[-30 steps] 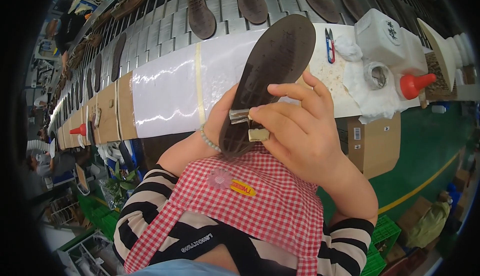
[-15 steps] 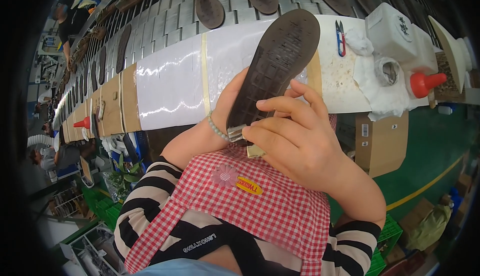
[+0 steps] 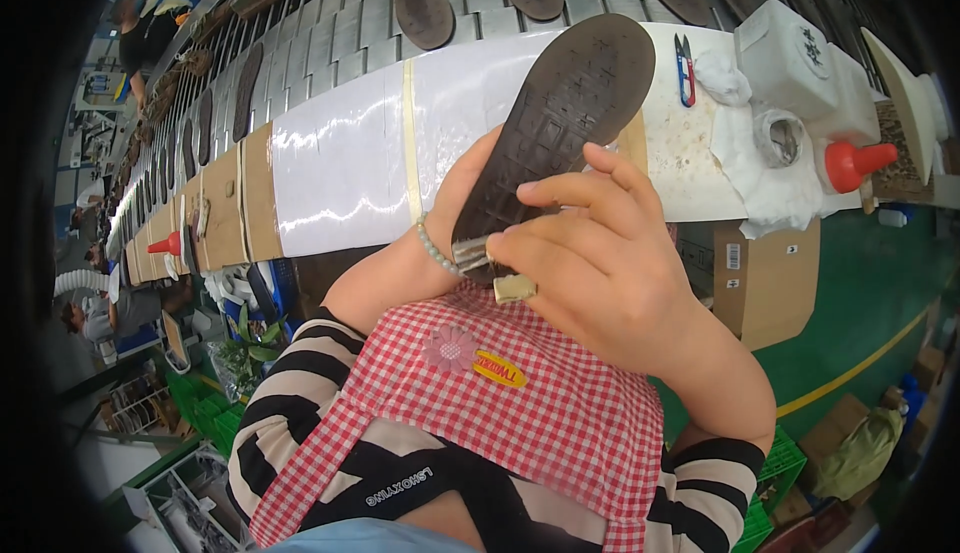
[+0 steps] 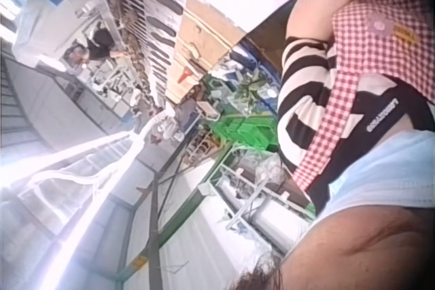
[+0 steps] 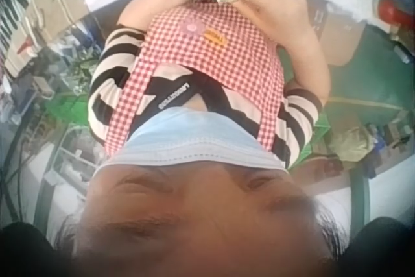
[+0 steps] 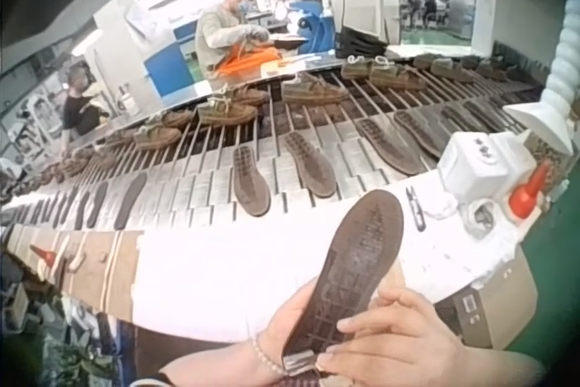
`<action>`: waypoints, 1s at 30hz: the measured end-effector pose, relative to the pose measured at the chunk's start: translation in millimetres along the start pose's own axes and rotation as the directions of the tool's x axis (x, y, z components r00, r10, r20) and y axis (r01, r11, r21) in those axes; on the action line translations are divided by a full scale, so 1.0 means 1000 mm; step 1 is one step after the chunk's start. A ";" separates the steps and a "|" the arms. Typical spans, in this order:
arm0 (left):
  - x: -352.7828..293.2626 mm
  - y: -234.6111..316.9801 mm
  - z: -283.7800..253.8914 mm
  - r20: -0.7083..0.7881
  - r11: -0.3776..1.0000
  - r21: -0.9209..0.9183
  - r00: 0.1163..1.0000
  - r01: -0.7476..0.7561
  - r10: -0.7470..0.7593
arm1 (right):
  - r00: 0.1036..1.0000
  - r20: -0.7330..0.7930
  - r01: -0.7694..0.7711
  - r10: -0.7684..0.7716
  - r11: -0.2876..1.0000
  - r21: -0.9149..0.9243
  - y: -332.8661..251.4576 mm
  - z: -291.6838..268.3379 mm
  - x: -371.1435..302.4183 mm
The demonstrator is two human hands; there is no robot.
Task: Applying adhesive to shoe soles at a manufacturing line.
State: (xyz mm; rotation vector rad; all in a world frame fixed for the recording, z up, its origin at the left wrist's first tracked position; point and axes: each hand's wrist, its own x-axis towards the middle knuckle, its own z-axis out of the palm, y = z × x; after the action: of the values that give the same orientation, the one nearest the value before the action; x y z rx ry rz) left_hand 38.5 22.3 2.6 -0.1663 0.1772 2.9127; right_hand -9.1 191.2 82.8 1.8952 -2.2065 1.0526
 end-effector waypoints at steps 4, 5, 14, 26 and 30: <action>0.003 0.000 0.000 0.089 0.997 -0.067 0.995 0.046 -0.040 | 0.999 0.042 -0.005 0.004 1.000 0.021 0.000 -0.004 -0.001; 0.003 0.000 0.001 0.021 0.995 -0.080 0.998 0.059 -0.057 | 0.997 0.073 0.028 -0.027 0.999 -0.022 0.002 -0.006 0.000; 0.000 -0.001 0.004 0.000 0.980 -0.122 0.988 0.156 -0.157 | 0.976 0.214 0.052 -0.028 0.993 -0.105 -0.007 -0.030 0.007; 0.008 0.007 0.013 0.006 0.995 -0.097 1.000 0.004 -0.004 | 0.941 -0.119 -0.311 0.316 0.948 0.063 -0.005 -0.014 -0.026; 0.009 0.006 0.011 0.061 0.993 -0.115 0.998 -0.017 0.024 | 0.917 -0.120 -0.358 0.381 0.917 0.177 -0.005 -0.002 -0.032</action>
State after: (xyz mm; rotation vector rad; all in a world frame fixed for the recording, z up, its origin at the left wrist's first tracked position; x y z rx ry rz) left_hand 27.8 19.5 12.7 -0.0927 0.0024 2.9450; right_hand 2.6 219.6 72.5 1.4078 -2.5171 1.4031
